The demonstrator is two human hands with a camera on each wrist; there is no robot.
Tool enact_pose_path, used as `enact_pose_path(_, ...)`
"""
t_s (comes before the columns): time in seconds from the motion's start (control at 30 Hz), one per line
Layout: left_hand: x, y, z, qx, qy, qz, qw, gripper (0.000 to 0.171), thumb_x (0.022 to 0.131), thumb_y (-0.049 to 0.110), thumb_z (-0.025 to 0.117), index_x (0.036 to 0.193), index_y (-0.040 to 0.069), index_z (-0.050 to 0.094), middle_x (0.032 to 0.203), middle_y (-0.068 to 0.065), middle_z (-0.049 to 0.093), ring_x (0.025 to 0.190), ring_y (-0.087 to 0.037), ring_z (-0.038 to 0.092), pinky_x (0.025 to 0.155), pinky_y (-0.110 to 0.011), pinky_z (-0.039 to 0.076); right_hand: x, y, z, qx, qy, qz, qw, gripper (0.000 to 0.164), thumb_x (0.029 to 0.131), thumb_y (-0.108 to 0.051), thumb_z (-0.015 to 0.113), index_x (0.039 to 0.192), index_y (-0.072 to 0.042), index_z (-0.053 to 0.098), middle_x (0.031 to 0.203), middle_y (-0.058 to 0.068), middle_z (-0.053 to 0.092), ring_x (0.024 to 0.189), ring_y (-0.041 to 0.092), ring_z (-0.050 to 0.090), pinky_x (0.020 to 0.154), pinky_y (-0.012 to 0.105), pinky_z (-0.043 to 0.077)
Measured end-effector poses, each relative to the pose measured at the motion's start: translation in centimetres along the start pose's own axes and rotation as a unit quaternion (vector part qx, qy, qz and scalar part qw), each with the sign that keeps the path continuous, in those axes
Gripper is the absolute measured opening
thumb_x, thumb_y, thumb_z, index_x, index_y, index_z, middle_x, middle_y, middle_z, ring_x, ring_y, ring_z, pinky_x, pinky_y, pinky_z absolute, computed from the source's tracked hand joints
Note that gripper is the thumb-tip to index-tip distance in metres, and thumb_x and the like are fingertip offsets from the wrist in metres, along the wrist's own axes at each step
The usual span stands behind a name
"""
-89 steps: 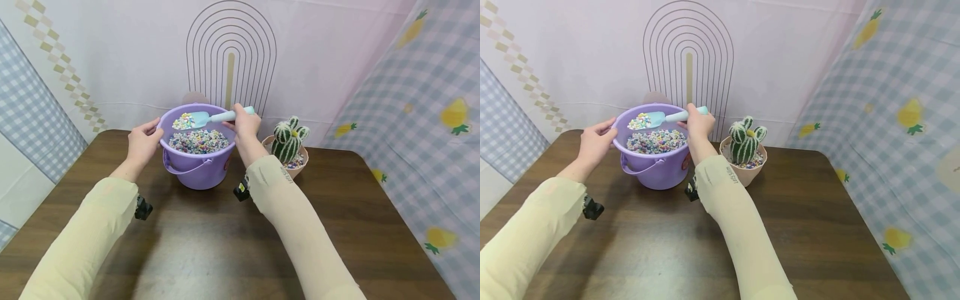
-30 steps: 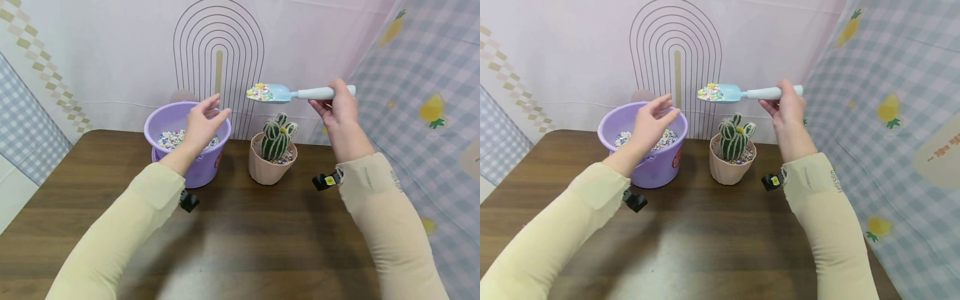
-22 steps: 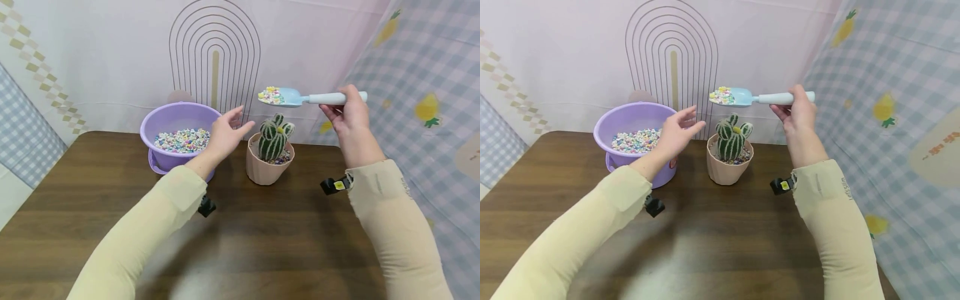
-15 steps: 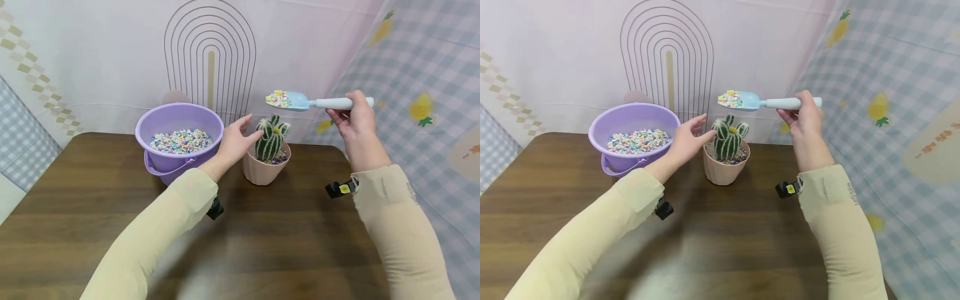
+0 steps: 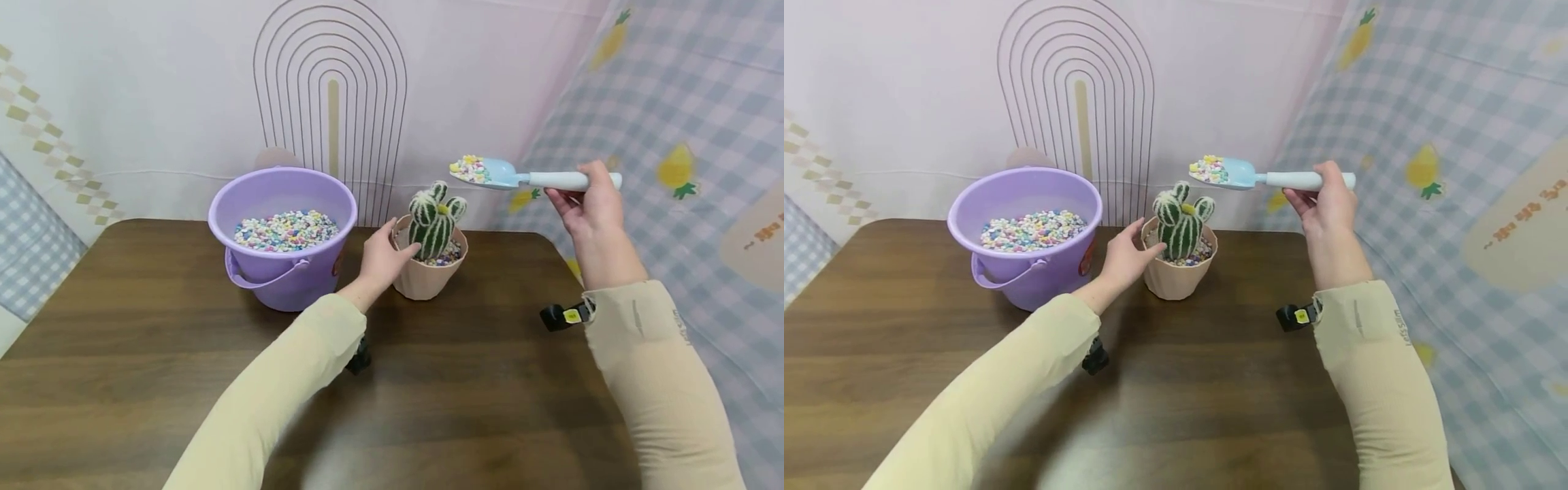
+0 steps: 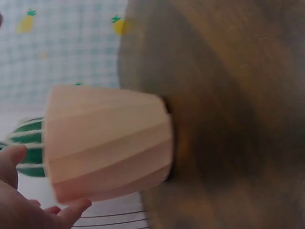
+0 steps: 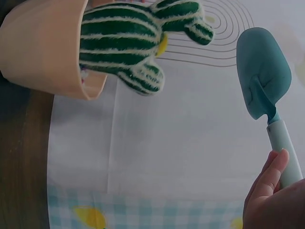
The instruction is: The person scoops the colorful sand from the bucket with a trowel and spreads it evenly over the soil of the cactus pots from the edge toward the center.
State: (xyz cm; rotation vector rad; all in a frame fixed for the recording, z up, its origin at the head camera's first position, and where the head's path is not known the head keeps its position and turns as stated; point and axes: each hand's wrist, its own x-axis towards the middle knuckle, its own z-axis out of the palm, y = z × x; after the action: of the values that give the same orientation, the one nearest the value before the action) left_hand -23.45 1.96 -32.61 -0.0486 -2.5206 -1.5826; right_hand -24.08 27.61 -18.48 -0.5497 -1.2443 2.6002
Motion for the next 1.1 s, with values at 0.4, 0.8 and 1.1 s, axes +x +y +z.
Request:
enact_pose_path(0.4,0.6,-1.7,0.8,-0.029,0.008,-0.008,0.9995,0.058,0.084,0.017,0.065,0.137,0.003,0.046,0.110,-0.017,0.061,0.100,-0.025,0.057,0.088,-0.036,0.049,0.5,-0.8,-1.6,0.005,0.011,-0.002,1.000,0.024,0.086,-0.013,0.065,0.102,-0.015,0.047,0.097,0.009,0.053,0.077,0.021,0.060,0.065,0.028,0.057)
enact_pose_path(0.8,-0.4,-1.7,1.8,-0.041,0.055,-0.018,0.9975,0.046,0.085,0.022,0.066,0.122,0.000,0.050,0.113,-0.018,0.059,0.107,-0.029,0.056,0.092,-0.039,0.048,0.8,-1.5,-3.0,0.003,0.026,-0.011,1.000,0.024,0.086,-0.015,0.065,0.103,-0.016,0.049,0.095,0.009,0.053,0.077,0.021,0.060,0.063,0.028,0.058)
enact_pose_path(1.1,0.4,-2.9,0.4,-0.056,0.044,-0.001,0.9975,0.037,0.089,0.018,0.060,0.121,0.001,0.056,0.113,-0.016,0.064,0.104,-0.025,0.060,0.091,-0.035,0.050,1.0,-1.5,-4.2,0.012,0.042,-0.004,0.999,0.027,0.085,-0.014,0.065,0.105,-0.016,0.046,0.097,0.008,0.052,0.080,0.021,0.061,0.064,0.030,0.058)
